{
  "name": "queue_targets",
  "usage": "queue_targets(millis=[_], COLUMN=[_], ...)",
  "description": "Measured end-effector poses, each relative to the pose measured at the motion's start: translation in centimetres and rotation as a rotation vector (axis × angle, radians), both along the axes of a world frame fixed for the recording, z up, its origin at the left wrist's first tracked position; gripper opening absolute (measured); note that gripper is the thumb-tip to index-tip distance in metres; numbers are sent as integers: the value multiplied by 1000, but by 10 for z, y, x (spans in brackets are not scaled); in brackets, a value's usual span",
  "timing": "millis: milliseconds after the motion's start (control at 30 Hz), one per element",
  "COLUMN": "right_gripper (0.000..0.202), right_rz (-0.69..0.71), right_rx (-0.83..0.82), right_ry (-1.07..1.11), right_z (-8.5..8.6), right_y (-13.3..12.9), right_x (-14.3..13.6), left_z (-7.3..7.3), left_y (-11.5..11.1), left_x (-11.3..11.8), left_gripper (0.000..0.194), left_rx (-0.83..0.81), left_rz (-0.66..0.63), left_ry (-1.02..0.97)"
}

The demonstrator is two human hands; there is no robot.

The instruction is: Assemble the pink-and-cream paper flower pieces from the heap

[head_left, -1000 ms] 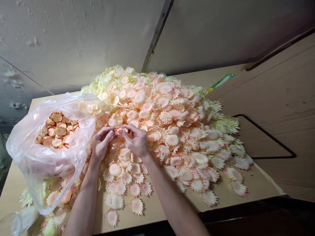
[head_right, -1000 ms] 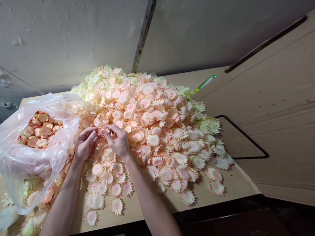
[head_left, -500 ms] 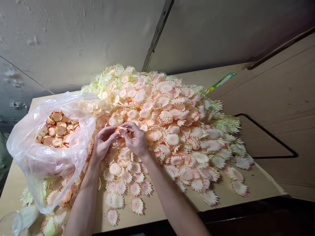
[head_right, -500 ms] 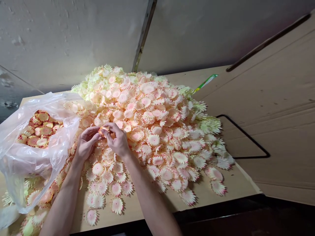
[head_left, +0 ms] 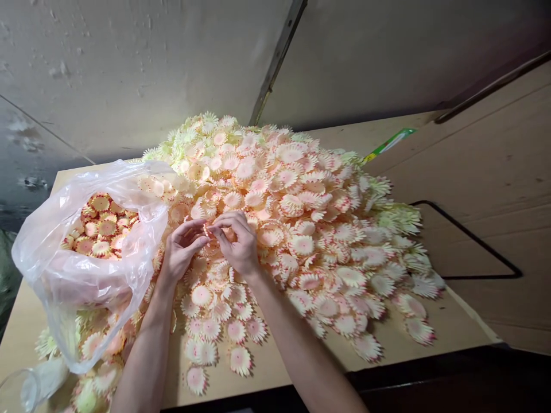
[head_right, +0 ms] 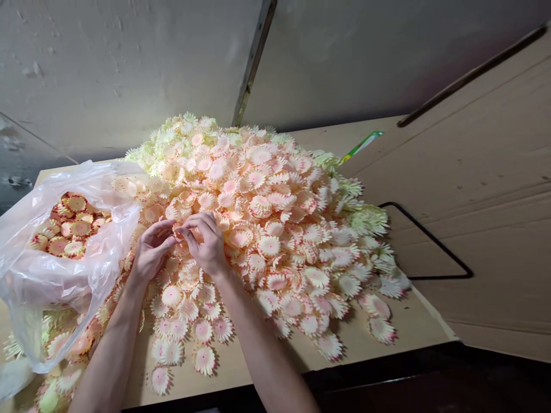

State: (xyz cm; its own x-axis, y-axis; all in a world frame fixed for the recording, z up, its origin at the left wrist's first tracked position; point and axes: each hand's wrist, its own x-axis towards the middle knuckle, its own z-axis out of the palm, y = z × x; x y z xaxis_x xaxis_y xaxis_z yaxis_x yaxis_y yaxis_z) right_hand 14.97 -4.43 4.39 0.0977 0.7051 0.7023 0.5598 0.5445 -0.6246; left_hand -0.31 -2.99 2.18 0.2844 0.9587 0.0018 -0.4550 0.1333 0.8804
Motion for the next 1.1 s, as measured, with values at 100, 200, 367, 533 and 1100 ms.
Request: queue_targets(millis=[100, 200, 367, 533, 1100], right_gripper=[10, 10, 16, 15, 19], right_rz=[77, 78, 57, 28, 146], right_rx=[27, -5, -157, -235, -200], right_ry=[21, 51, 165, 451, 214], right_z=[0, -2, -7, -4, -2], right_y=[0, -2, -5, -5, -5], right_x=[-2, -3, -4, -2, 0], left_z=[-1, 1, 0, -1, 11], left_y=[0, -1, -1, 3, -1], left_x=[0, 2, 3, 5, 4], left_gripper=[34, 31, 31, 33, 26], left_rx=[11, -5, -17, -83, -72], left_rz=[8, 30, 78, 244, 65], left_ry=[30, 80, 144, 53, -33])
